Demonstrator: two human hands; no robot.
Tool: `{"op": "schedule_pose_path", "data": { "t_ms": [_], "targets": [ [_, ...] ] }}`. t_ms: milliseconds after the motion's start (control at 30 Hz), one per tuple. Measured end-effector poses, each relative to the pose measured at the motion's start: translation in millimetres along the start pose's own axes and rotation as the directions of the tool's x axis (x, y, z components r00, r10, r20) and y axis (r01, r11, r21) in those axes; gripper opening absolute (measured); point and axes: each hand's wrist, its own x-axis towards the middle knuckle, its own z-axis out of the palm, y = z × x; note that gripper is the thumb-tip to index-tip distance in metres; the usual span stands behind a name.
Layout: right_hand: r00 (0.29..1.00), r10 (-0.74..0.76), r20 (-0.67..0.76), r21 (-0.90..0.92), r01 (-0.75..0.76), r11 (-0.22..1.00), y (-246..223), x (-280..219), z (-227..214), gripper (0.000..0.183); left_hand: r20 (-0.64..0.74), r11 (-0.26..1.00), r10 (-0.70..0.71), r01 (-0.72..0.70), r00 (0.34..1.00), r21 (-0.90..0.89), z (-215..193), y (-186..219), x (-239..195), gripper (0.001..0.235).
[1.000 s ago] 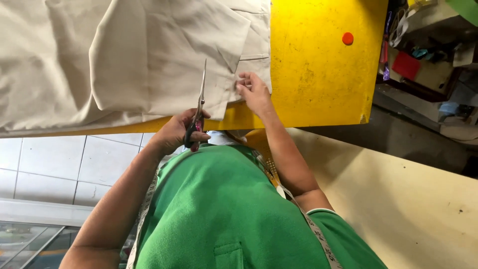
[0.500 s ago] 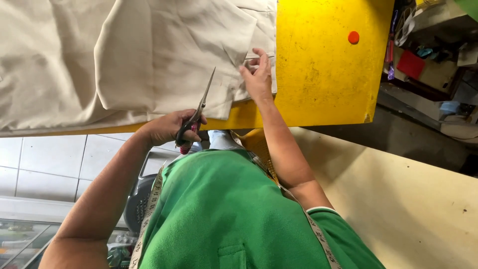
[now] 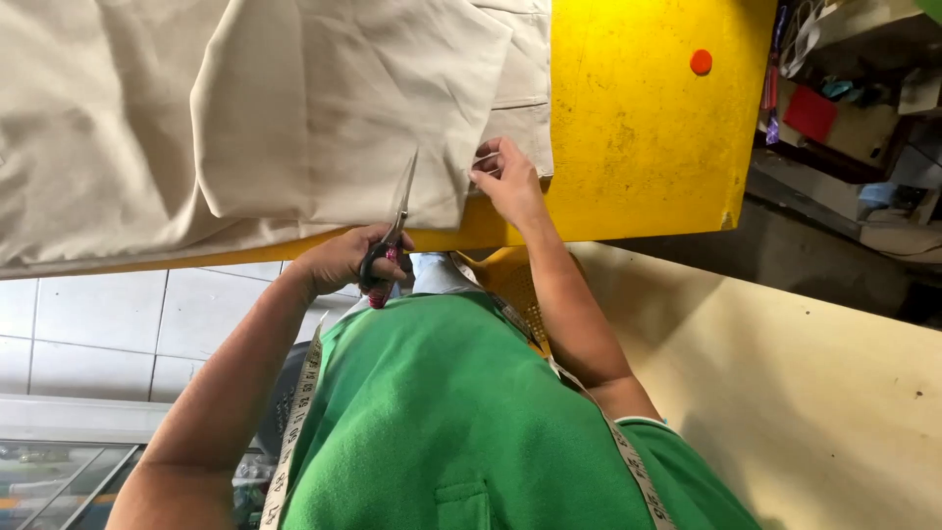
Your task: Measuring and cutting a piece of beige fabric on a yellow work table using a tape measure and tailor's scissors.
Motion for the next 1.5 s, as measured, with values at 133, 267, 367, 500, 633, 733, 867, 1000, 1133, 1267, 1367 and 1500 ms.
{"op": "schedule_pose_path", "data": {
  "t_ms": [133,267,367,500,633,733,867,1000,1133,1267,1367,1500],
  "targets": [
    [0.982,-0.057,-0.181,-0.133,0.032,0.991,-9,-16,18,0.041,0.07,0.998,-0.032,0.028,0.997,0.051,15,21,-13,0.041],
    [0.91,-0.32,-0.264,-0.242,0.259,0.935,-5,-15,27,0.045,0.106,0.995,-0.057,0.047,0.993,0.092,10,16,-9,0.039],
    [0.862,-0.431,-0.268,-0.289,0.354,0.889,-11,-18,30,0.038,0.13,0.995,-0.041,0.028,0.991,0.101,12,26,-13,0.038],
    [0.818,-0.509,-0.266,-0.328,0.42,0.846,-11,-19,30,0.043,0.147,0.994,-0.043,0.027,0.988,0.108,14,33,-20,0.036],
    [0.774,-0.572,-0.274,-0.399,0.45,0.799,-16,-18,28,0.023,0.182,0.996,-0.038,0.023,0.983,0.082,16,37,-23,0.033],
    [0.763,-0.571,-0.303,-0.415,0.434,0.8,-17,-18,28,0.015,0.204,0.995,-0.059,0.042,0.977,0.086,25,50,-28,0.029],
    [0.753,-0.575,-0.321,-0.403,0.441,0.802,-15,-18,27,0.011,0.214,0.985,-0.142,0.116,0.967,0.126,34,67,-34,0.025],
    [0.707,-0.635,-0.311,-0.432,0.49,0.757,-22,-22,27,0.01,0.228,0.98,-0.17,0.14,0.959,0.143,21,56,-14,0.024],
    [0.691,-0.664,-0.284,-0.475,0.501,0.724,-19,-26,23,0.012,0.2,0.944,-0.315,0.285,0.928,0.168,30,64,-22,0.024],
    [0.685,-0.68,-0.261,-0.498,0.508,0.703,-17,-28,21,0.013,0.183,0.914,-0.387,0.35,0.904,0.206,26,58,-12,0.025],
    [0.674,-0.705,-0.22,-0.481,0.554,0.679,-21,-31,21,0.013,0.181,0.907,-0.403,0.365,0.897,0.209,33,65,-13,0.025],
    [0.659,-0.726,-0.196,-0.499,0.57,0.653,-17,-32,19,0.013,0.184,0.9,-0.417,0.376,0.89,0.221,36,63,-12,0.026]
  ]
}}
